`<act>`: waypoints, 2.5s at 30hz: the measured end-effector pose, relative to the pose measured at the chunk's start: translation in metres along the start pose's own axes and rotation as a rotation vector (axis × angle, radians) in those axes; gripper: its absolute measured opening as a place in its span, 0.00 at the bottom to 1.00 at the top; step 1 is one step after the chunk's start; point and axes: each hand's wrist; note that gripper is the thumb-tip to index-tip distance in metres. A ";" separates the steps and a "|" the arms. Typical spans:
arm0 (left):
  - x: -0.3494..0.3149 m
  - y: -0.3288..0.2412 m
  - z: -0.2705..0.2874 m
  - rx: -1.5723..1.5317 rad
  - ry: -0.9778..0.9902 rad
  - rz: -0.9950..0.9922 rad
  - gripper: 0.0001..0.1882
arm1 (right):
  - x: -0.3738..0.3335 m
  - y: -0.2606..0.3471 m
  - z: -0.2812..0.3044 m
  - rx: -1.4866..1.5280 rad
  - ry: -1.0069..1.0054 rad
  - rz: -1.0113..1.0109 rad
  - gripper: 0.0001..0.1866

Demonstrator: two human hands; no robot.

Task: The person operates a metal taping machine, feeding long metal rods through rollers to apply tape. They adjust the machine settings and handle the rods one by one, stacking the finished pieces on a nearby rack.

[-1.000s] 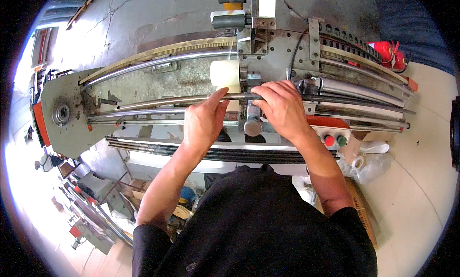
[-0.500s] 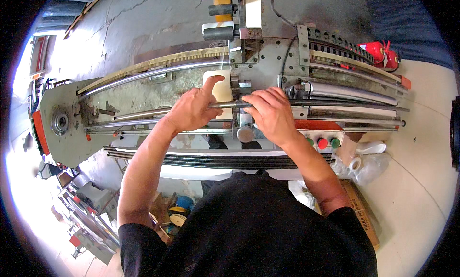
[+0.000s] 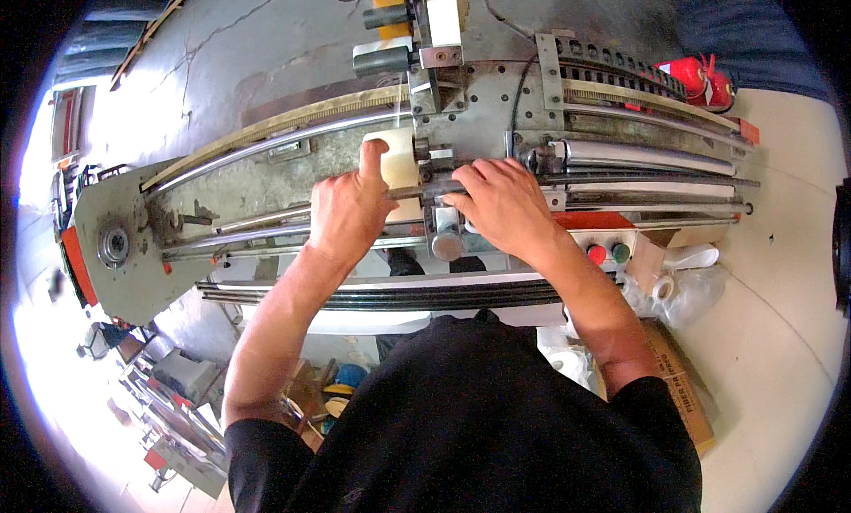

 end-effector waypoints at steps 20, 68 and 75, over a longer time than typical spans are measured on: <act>-0.045 0.005 -0.074 0.234 -0.228 -0.205 0.53 | -0.066 -0.003 0.025 -0.004 -0.498 0.010 0.20; -0.116 0.245 0.008 0.143 -0.542 -0.359 0.34 | -0.067 0.336 -0.244 0.678 0.251 -0.082 0.13; -0.138 0.353 0.034 0.240 -0.628 -0.345 0.30 | -0.057 0.485 -0.334 0.445 0.092 -0.315 0.08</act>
Point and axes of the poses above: each hand's wrist, its own x-axis towards the middle knuckle, its own z-axis out of the back of the hand, y = z × x, and after that the axes turned 14 degrees about -y, right-handed
